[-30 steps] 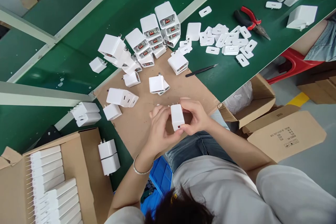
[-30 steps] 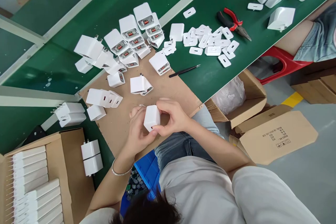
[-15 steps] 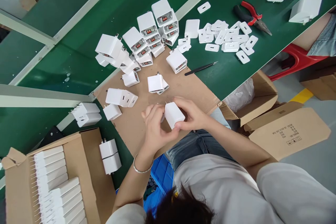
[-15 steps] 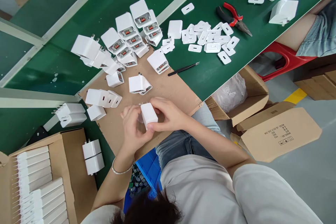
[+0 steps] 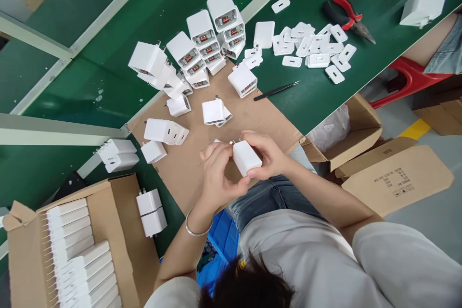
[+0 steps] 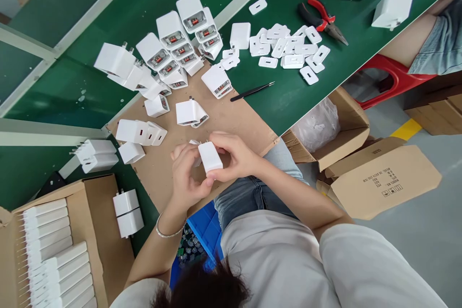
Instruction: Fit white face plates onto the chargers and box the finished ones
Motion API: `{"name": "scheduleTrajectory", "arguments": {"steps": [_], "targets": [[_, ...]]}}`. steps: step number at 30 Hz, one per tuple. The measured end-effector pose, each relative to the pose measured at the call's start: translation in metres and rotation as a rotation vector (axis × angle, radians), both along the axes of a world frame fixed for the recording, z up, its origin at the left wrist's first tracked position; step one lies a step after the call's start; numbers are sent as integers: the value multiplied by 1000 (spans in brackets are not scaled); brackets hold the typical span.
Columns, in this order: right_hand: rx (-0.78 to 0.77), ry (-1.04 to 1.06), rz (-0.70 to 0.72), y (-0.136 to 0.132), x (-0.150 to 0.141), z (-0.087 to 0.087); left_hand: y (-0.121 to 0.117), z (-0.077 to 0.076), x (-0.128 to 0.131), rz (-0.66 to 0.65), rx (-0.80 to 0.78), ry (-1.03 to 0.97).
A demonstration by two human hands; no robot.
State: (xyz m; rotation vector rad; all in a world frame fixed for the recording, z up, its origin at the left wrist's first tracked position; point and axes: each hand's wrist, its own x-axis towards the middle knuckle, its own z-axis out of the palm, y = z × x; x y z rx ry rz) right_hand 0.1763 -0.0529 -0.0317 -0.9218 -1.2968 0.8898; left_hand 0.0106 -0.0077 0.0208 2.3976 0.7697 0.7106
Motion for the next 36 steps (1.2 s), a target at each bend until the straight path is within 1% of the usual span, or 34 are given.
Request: {"name": "scheduleTrajectory", "arguments": {"steps": [5, 11, 16, 21, 23, 26, 28, 30, 33, 36], "targets": [[14, 17, -22, -1, 1, 1, -1, -2, 2, -13, -38, 6], [-9, -44, -69, 2, 3, 2, 4, 1, -3, -60, -134, 109], [-30, -130, -86, 4, 1, 5, 8, -2, -12, -15, -219, 110], [-31, -94, -12, 3, 2, 6, 7, -10, -17, 34, -280, 15], [-69, -81, -18, 2, 2, 6, 8, -12, -19, 64, -262, -54], [-105, -37, -28, 0, 1, 7, 12, -12, -22, 102, -141, -73], [-86, -22, 18, -2, 1, 7, 15, -13, -24, 106, -39, -63], [-71, -32, 89, -3, 1, 6, 17, -14, -25, 96, 27, -82], [-75, -25, 125, -4, 1, 5, 19, -15, -26, 88, 42, -101], [-61, 8, 76, -6, 1, 3, 21, -10, -24, 76, 1, -17]]}}
